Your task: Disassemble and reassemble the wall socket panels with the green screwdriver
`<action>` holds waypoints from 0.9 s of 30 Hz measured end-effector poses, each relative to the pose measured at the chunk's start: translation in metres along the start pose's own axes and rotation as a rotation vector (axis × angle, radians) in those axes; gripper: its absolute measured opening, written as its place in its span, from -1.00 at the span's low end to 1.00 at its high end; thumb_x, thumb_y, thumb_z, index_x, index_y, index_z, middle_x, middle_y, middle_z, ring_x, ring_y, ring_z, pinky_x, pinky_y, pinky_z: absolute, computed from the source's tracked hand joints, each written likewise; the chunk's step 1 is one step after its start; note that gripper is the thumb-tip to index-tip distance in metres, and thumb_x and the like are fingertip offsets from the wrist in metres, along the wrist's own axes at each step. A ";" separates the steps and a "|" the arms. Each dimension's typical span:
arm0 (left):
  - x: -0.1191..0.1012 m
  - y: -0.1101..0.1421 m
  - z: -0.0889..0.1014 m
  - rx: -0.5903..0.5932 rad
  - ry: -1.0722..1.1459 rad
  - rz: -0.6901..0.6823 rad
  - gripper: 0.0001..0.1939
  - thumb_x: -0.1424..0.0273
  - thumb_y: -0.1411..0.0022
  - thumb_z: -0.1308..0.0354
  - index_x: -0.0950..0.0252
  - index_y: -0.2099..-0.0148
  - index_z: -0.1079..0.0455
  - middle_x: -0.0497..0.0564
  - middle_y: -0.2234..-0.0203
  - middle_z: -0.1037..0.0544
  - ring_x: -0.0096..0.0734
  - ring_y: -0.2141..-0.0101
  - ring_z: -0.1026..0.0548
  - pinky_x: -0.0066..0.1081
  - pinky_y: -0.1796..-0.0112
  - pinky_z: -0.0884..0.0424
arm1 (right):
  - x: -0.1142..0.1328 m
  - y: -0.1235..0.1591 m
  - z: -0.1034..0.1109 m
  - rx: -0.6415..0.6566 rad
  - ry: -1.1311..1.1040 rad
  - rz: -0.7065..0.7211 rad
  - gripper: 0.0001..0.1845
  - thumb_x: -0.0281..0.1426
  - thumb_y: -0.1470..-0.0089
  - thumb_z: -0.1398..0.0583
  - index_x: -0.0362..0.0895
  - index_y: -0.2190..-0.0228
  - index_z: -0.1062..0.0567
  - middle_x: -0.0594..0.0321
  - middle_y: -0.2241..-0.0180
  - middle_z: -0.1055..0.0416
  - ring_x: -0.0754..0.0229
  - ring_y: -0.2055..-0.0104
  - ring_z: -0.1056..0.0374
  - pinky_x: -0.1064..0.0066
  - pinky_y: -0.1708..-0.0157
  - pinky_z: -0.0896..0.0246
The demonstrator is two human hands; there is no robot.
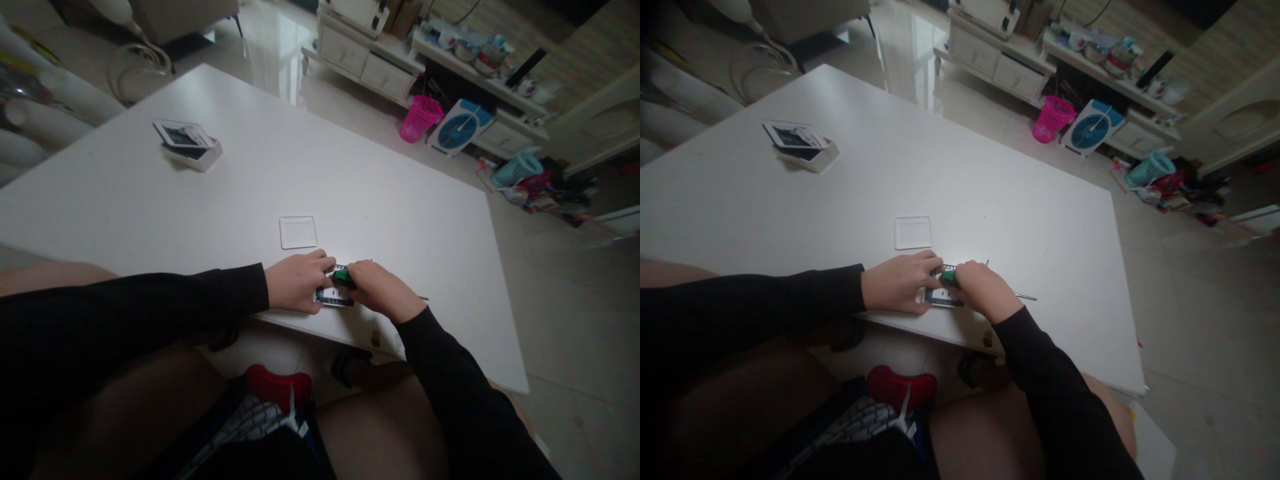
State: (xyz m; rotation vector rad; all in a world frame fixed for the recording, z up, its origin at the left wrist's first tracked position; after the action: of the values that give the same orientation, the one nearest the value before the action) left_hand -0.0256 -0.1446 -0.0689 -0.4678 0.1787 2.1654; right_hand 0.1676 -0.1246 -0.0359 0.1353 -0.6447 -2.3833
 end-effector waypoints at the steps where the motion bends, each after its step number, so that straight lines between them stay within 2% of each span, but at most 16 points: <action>1: 0.000 0.000 0.000 0.004 -0.003 0.008 -0.79 0.32 -0.13 -0.34 0.29 0.18 -0.61 0.16 0.18 -0.48 -0.07 0.06 -0.42 -0.28 0.22 -0.42 | 0.002 -0.001 0.001 -0.002 0.005 -0.008 -0.83 -0.48 -0.18 -0.25 -0.27 0.18 -0.59 -0.09 0.18 -0.61 0.02 0.18 -0.51 0.34 0.32 -0.12; 6: 0.001 0.000 0.000 -0.010 -0.008 -0.005 -0.81 0.31 -0.13 -0.35 0.29 0.21 -0.60 0.15 0.18 -0.49 -0.08 0.07 -0.43 -0.29 0.23 -0.41 | 0.005 -0.004 0.003 0.005 0.012 -0.040 -0.79 -0.41 -0.15 -0.23 -0.24 0.24 -0.64 -0.12 0.24 -0.62 0.01 0.28 -0.51 0.32 0.39 -0.04; 9: 0.001 -0.001 0.001 0.003 -0.016 -0.029 -0.80 0.30 -0.14 -0.36 0.29 0.20 -0.60 0.14 0.19 -0.49 -0.10 0.08 -0.43 -0.27 0.16 -0.42 | 0.003 -0.006 0.005 0.009 0.008 -0.038 -0.79 -0.42 -0.10 -0.24 -0.25 0.26 -0.65 -0.14 0.25 -0.62 0.02 0.29 -0.52 0.32 0.39 -0.04; 13: 0.000 -0.001 0.001 0.014 -0.022 0.004 -0.78 0.29 -0.13 -0.37 0.27 0.18 -0.61 0.13 0.18 -0.49 -0.07 0.07 -0.43 -0.26 0.18 -0.42 | 0.003 -0.006 0.008 0.017 0.002 -0.056 -0.78 -0.42 -0.09 -0.22 -0.25 0.28 -0.65 -0.13 0.27 -0.62 0.04 0.31 -0.52 0.34 0.40 -0.05; 17: 0.000 0.000 0.000 0.009 0.007 0.034 -0.79 0.30 -0.13 -0.37 0.26 0.18 -0.63 0.14 0.17 -0.50 -0.07 0.06 -0.42 -0.27 0.20 -0.42 | 0.005 -0.003 0.008 0.015 0.012 -0.065 -0.80 -0.42 -0.10 -0.23 -0.23 0.27 -0.64 -0.12 0.26 -0.63 0.04 0.31 -0.53 0.35 0.42 -0.04; 23: 0.000 0.000 0.000 -0.012 0.020 -0.004 -0.79 0.32 -0.13 -0.36 0.24 0.16 -0.64 0.15 0.17 -0.48 -0.05 0.06 -0.42 -0.24 0.17 -0.43 | 0.000 -0.003 0.008 0.005 -0.021 -0.069 -0.82 -0.41 -0.09 -0.24 -0.23 0.32 -0.64 -0.12 0.29 -0.63 0.02 0.29 -0.55 0.35 0.39 -0.10; 27: 0.000 0.001 -0.001 -0.018 0.045 0.019 -0.76 0.34 -0.14 -0.34 0.27 0.13 -0.63 0.19 0.11 -0.48 -0.05 0.07 -0.45 -0.21 0.15 -0.47 | 0.001 -0.004 0.007 -0.017 -0.027 -0.053 -0.82 -0.42 -0.06 -0.24 -0.23 0.33 -0.64 -0.13 0.29 -0.63 -0.01 0.28 -0.55 0.34 0.38 -0.11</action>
State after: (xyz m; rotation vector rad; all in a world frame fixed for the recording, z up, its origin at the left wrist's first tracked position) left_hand -0.0263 -0.1458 -0.0694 -0.5269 0.1893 2.1776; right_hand 0.1632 -0.1196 -0.0310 0.1143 -0.6409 -2.4445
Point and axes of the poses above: each hand's wrist, its own y-axis away from the middle knuckle, its own z-axis out of the back of the hand, x = y × z, the point moved 1 cm from there along -y, towards the middle knuckle
